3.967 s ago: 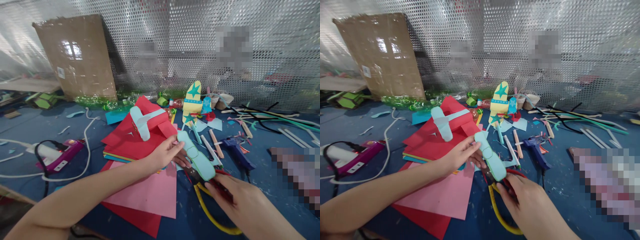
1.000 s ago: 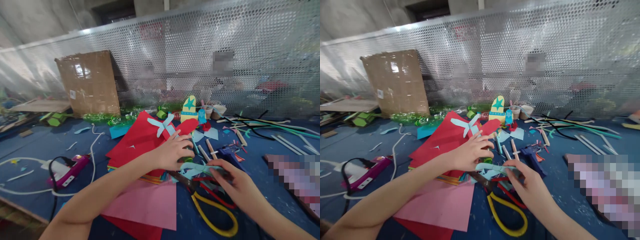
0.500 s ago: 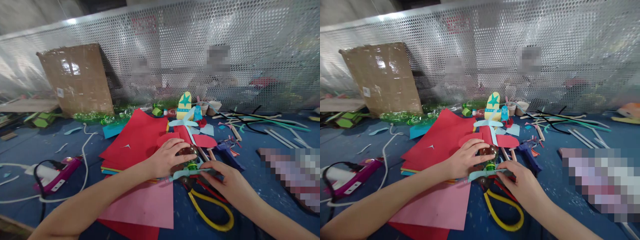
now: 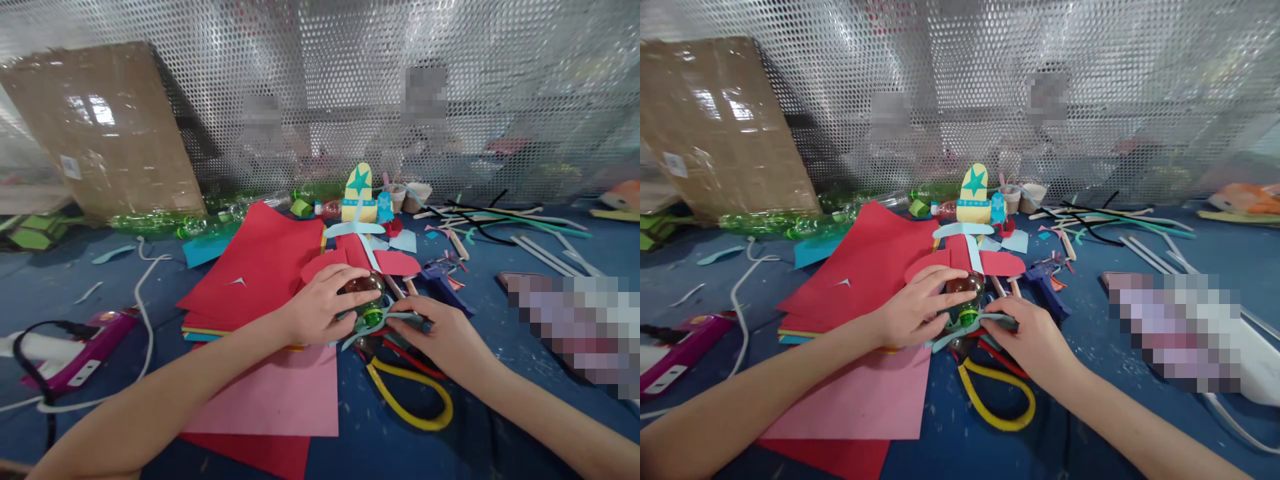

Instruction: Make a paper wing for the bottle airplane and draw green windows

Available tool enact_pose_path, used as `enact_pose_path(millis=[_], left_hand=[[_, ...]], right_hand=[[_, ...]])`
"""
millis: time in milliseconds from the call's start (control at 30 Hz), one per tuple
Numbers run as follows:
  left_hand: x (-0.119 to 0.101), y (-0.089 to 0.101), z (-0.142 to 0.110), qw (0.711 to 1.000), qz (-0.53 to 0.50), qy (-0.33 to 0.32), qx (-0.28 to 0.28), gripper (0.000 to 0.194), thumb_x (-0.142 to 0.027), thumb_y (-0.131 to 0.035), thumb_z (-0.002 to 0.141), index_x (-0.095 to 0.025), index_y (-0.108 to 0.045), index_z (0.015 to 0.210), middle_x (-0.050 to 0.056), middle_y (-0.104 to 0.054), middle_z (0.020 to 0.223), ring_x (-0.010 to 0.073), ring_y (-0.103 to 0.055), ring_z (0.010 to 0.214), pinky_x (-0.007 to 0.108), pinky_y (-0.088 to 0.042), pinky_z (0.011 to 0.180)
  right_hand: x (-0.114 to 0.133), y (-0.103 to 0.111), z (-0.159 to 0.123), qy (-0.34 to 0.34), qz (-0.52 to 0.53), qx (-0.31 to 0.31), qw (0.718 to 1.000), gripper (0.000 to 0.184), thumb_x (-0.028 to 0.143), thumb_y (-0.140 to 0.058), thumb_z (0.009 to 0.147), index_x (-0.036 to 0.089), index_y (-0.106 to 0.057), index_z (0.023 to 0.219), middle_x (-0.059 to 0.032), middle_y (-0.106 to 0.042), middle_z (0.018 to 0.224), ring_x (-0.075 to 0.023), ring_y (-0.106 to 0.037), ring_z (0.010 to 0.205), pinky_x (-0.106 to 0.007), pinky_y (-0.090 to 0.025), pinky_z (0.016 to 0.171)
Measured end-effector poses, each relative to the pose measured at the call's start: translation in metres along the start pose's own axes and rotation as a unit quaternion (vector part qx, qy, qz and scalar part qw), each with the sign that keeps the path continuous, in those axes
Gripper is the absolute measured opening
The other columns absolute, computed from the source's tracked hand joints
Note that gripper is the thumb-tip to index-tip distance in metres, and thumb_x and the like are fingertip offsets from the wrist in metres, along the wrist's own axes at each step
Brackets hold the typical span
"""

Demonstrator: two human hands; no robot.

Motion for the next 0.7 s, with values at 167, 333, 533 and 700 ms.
enact_pose_path(millis=[167,333,533,700], left_hand=[[0.001,0.002,0.0,1.0,-0.027,-0.009,0.002,0.053,-0.053,-0.055,0.091,-0.022,-0.058,0.134,0.018,-0.055,0.137,0.034,-0.053,0.123,0.06,-0.041,0.106],[-0.006,0.001,0.001,0.999,0.038,0.021,0.026,0.075,-0.067,-0.07,0.074,-0.022,-0.06,0.133,0.02,-0.056,0.135,0.039,-0.052,0.123,0.066,-0.037,0.108],[-0.019,-0.001,0.002,0.995,0.1,0.008,-0.025,0.046,-0.047,-0.065,0.086,-0.019,-0.065,0.122,0.019,-0.059,0.131,0.0361,-0.05,0.126,0.058,-0.042,0.106],[-0.034,0.0,0.001,0.989,0.098,-0.071,-0.085,0.012,-0.018,-0.055,0.095,-0.02,-0.067,0.093,0.006,-0.072,0.098,0.0213,-0.06,0.103,0.039,-0.046,0.105]], right_hand=[[0.012,0.005,-0.001,0.046,-0.019,-0.003,0.999,0.011,0.022,-0.059,0.086,0.024,-0.069,0.083,-0.0031,-0.077,0.081,-0.0199,-0.074,0.073,-0.029,-0.061,0.067],[0.031,0.008,-0.009,0.159,-0.046,0.008,0.986,0.015,0.014,-0.053,0.09,0.024,-0.061,0.08,-0.0035,-0.074,0.081,-0.0173,-0.071,0.073,-0.028,-0.06,0.068],[0.041,0.0,-0.025,0.295,-0.106,0.072,0.947,0.021,0.007,-0.047,0.094,0.02,-0.064,0.09,-0.0087,-0.074,0.088,-0.0242,-0.071,0.083,-0.035,-0.061,0.07],[0.044,0.007,-0.027,0.298,-0.138,0.103,0.939,0.012,0.01,-0.056,0.092,0.018,-0.063,0.086,-0.0073,-0.071,0.084,-0.0245,-0.068,0.079,-0.035,-0.059,0.067]])
Point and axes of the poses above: each hand's wrist, its own z-axis towards the middle knuckle, its own y-axis out of the back of the hand, x = y × z, the point moved 4 cm from there along z, towards the middle knuckle
